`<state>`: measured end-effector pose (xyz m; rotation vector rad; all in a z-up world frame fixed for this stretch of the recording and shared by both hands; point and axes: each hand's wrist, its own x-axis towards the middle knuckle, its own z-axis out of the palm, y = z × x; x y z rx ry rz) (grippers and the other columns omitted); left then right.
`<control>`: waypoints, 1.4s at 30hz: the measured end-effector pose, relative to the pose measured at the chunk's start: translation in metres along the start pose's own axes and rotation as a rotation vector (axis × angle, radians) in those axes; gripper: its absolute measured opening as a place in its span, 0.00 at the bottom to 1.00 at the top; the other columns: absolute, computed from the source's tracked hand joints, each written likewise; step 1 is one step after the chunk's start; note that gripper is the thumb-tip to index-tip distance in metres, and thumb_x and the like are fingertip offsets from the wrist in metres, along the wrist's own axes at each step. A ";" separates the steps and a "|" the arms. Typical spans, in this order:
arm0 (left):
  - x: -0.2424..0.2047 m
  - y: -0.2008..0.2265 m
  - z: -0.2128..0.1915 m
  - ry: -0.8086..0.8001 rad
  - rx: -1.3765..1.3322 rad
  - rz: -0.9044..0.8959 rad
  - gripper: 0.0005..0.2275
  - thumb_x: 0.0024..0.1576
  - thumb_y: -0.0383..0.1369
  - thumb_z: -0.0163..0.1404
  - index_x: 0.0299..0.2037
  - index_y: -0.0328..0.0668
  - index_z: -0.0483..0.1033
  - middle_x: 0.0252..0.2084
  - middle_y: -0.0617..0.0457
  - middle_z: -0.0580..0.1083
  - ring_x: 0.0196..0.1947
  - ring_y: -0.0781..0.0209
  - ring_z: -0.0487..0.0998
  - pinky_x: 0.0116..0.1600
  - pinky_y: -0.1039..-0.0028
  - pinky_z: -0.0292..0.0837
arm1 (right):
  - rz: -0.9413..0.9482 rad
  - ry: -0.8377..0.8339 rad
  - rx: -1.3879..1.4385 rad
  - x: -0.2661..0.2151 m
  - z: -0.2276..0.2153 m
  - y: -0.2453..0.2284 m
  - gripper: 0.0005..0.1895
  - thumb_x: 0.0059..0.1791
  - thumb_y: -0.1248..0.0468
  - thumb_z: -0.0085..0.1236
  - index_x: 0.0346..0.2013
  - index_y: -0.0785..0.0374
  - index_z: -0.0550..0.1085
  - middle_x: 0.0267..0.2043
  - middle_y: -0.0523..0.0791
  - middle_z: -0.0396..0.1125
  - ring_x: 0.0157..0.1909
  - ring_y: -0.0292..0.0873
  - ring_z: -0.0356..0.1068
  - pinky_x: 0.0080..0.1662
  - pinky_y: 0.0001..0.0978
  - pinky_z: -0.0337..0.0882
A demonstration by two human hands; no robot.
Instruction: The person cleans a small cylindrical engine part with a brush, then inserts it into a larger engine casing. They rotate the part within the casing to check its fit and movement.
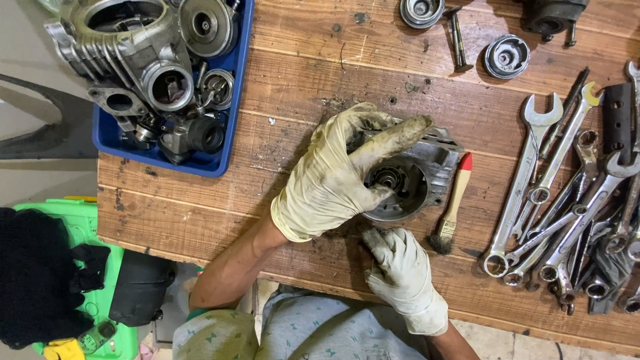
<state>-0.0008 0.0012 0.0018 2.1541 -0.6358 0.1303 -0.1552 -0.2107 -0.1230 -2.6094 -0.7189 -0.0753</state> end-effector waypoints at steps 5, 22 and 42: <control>0.002 0.002 -0.004 -0.031 -0.128 -0.025 0.33 0.57 0.34 0.67 0.71 0.58 0.63 0.63 0.48 0.70 0.65 0.52 0.72 0.74 0.63 0.72 | 0.003 0.062 0.006 0.015 -0.011 -0.009 0.21 0.48 0.61 0.59 0.56 0.58 0.72 0.33 0.45 0.60 0.33 0.51 0.61 0.32 0.44 0.66; 0.009 -0.006 -0.004 -0.012 -0.111 -0.017 0.27 0.56 0.31 0.65 0.66 0.59 0.70 0.68 0.49 0.72 0.67 0.49 0.76 0.78 0.57 0.63 | 0.044 0.018 0.022 0.017 -0.008 -0.008 0.15 0.48 0.60 0.60 0.50 0.54 0.76 0.46 0.46 0.71 0.42 0.54 0.71 0.40 0.44 0.72; 0.005 -0.009 -0.007 0.037 -0.163 0.009 0.28 0.56 0.29 0.64 0.67 0.57 0.70 0.61 0.48 0.72 0.65 0.46 0.74 0.71 0.59 0.70 | -0.004 -0.035 0.083 0.025 -0.010 -0.015 0.17 0.49 0.62 0.57 0.52 0.56 0.75 0.46 0.47 0.71 0.40 0.54 0.69 0.39 0.44 0.71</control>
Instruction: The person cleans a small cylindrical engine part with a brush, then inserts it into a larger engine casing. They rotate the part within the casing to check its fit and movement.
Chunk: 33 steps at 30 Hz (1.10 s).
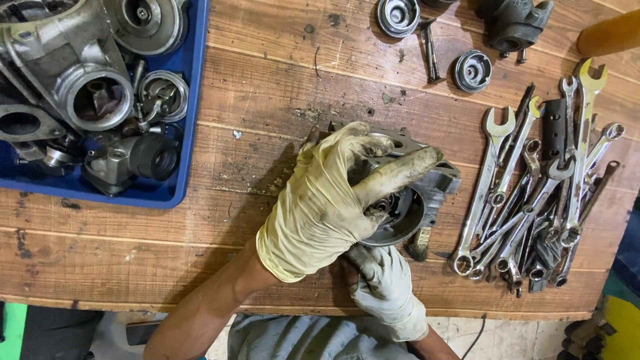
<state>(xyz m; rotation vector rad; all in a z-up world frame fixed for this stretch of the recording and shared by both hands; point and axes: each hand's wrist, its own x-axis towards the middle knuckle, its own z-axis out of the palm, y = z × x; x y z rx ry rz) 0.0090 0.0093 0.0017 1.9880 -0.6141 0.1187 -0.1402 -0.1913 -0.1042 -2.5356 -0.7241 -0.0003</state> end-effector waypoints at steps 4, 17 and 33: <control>0.002 -0.001 0.004 0.037 0.055 0.032 0.25 0.58 0.30 0.64 0.66 0.57 0.71 0.62 0.47 0.73 0.62 0.46 0.76 0.68 0.58 0.75 | 0.005 0.014 0.021 0.000 -0.001 0.000 0.17 0.49 0.63 0.56 0.53 0.57 0.74 0.46 0.48 0.71 0.39 0.54 0.68 0.39 0.44 0.71; -0.015 -0.008 0.018 -0.057 0.151 -0.060 0.31 0.52 0.41 0.65 0.68 0.64 0.69 0.64 0.46 0.66 0.69 0.43 0.66 0.77 0.58 0.61 | 0.042 -0.007 0.091 -0.016 0.007 0.014 0.33 0.37 0.65 0.55 0.59 0.57 0.73 0.47 0.48 0.70 0.42 0.57 0.67 0.41 0.46 0.71; -0.011 -0.002 0.021 -0.001 0.147 -0.043 0.33 0.47 0.34 0.65 0.66 0.50 0.71 0.63 0.42 0.63 0.64 0.46 0.68 0.71 0.65 0.66 | 0.012 0.126 0.062 -0.003 -0.008 0.005 0.22 0.44 0.66 0.56 0.53 0.58 0.72 0.34 0.47 0.63 0.32 0.53 0.61 0.29 0.46 0.62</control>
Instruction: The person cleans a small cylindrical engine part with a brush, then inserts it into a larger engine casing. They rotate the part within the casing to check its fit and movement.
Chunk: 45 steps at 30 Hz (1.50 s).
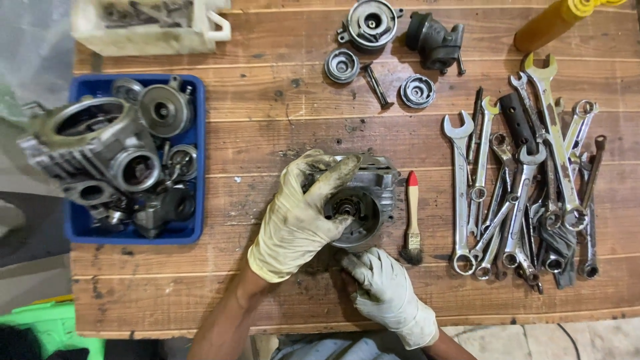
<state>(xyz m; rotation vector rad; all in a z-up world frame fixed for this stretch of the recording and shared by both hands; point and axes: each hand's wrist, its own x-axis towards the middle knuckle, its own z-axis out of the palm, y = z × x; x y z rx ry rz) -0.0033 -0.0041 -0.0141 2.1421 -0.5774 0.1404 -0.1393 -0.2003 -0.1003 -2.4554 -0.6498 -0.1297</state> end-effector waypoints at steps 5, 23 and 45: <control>0.000 0.004 0.000 -0.091 -0.086 -0.132 0.34 0.46 0.37 0.63 0.68 0.51 0.70 0.61 0.48 0.60 0.64 0.55 0.63 0.74 0.75 0.52 | -0.019 0.061 -0.003 0.003 -0.003 -0.006 0.19 0.47 0.65 0.56 0.54 0.57 0.72 0.37 0.46 0.65 0.34 0.53 0.63 0.31 0.46 0.64; -0.006 -0.016 0.017 0.045 -0.076 0.042 0.38 0.45 0.41 0.60 0.71 0.52 0.65 0.57 0.50 0.60 0.62 0.56 0.69 0.75 0.71 0.58 | -0.081 0.151 -0.012 -0.010 0.004 -0.009 0.35 0.34 0.74 0.49 0.57 0.62 0.72 0.39 0.46 0.65 0.38 0.53 0.64 0.38 0.44 0.69; -0.006 -0.023 0.024 0.073 -0.059 -0.030 0.42 0.37 0.35 0.65 0.69 0.56 0.68 0.57 0.47 0.61 0.62 0.49 0.71 0.70 0.68 0.66 | -0.046 0.191 0.017 -0.009 -0.001 -0.016 0.29 0.35 0.72 0.54 0.52 0.58 0.74 0.39 0.45 0.66 0.39 0.54 0.69 0.37 0.46 0.72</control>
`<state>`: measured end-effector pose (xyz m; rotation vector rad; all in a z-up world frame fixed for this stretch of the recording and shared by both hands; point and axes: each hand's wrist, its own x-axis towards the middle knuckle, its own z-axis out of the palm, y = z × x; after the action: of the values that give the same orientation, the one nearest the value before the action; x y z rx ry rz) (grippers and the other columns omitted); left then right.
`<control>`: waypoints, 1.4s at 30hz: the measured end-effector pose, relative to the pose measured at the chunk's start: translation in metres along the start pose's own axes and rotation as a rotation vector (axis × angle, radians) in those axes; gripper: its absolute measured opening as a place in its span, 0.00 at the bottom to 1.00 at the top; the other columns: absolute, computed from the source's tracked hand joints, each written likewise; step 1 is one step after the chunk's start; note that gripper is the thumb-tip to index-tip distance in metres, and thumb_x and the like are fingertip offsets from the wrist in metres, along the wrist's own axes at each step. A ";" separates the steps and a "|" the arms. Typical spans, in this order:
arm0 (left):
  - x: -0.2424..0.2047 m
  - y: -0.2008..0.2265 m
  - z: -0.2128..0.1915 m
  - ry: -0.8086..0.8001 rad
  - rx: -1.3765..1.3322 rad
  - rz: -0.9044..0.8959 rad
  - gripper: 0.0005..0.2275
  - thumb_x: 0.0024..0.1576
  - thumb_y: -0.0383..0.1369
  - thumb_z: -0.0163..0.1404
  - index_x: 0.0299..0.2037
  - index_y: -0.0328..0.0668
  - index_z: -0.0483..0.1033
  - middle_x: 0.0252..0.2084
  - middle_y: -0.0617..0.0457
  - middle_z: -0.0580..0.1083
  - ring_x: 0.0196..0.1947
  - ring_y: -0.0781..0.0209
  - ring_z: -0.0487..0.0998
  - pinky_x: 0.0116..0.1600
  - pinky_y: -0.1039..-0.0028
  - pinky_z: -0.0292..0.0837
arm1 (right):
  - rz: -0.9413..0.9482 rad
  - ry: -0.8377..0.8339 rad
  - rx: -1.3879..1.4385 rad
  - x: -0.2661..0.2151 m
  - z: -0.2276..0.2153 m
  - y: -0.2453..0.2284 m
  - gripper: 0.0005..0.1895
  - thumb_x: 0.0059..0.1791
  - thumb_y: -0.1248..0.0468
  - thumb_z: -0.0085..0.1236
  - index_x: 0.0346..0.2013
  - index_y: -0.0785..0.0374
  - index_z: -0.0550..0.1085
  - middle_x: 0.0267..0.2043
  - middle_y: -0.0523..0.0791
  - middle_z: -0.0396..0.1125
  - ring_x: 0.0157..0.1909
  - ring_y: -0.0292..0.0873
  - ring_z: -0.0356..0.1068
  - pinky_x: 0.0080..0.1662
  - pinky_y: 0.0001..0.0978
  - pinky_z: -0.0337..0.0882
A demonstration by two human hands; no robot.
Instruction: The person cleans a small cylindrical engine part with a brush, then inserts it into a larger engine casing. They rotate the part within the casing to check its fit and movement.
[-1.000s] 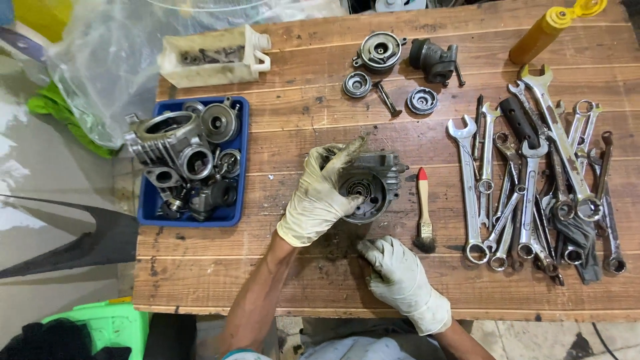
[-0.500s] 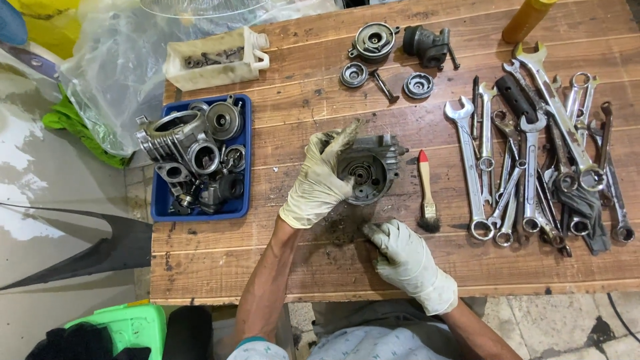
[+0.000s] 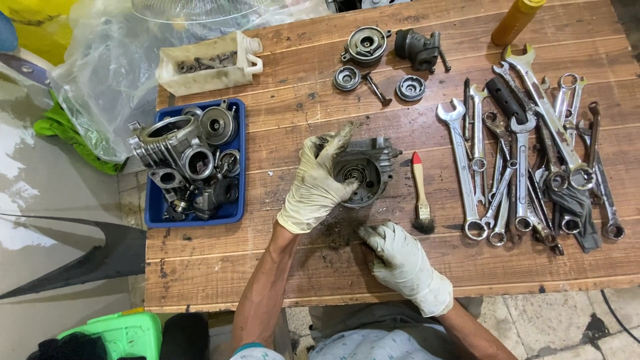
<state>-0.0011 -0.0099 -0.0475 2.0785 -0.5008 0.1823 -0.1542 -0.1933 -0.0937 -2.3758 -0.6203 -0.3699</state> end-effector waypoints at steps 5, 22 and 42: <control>-0.001 0.015 -0.009 -0.037 0.018 -0.003 0.41 0.42 0.32 0.59 0.72 0.57 0.64 0.53 0.50 0.59 0.58 0.54 0.68 0.72 0.74 0.59 | -0.017 -0.034 -0.013 -0.003 0.001 0.002 0.28 0.41 0.73 0.53 0.57 0.62 0.71 0.41 0.45 0.66 0.39 0.51 0.65 0.40 0.42 0.69; -0.001 0.012 -0.007 -0.051 -0.012 -0.019 0.39 0.44 0.34 0.61 0.71 0.54 0.65 0.54 0.50 0.59 0.60 0.55 0.68 0.73 0.75 0.59 | -0.024 -0.041 0.039 0.001 -0.001 0.002 0.30 0.39 0.74 0.51 0.57 0.63 0.70 0.45 0.48 0.68 0.41 0.53 0.66 0.42 0.44 0.69; 0.006 0.019 -0.016 -0.121 0.046 0.006 0.40 0.43 0.34 0.55 0.73 0.52 0.61 0.54 0.46 0.64 0.58 0.53 0.71 0.70 0.70 0.63 | -0.031 -0.071 0.019 -0.002 -0.001 0.005 0.34 0.35 0.74 0.51 0.58 0.63 0.69 0.46 0.47 0.67 0.41 0.53 0.65 0.42 0.43 0.68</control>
<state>-0.0028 -0.0072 -0.0223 2.1416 -0.5805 0.0727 -0.1531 -0.1976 -0.0966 -2.3726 -0.6909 -0.2924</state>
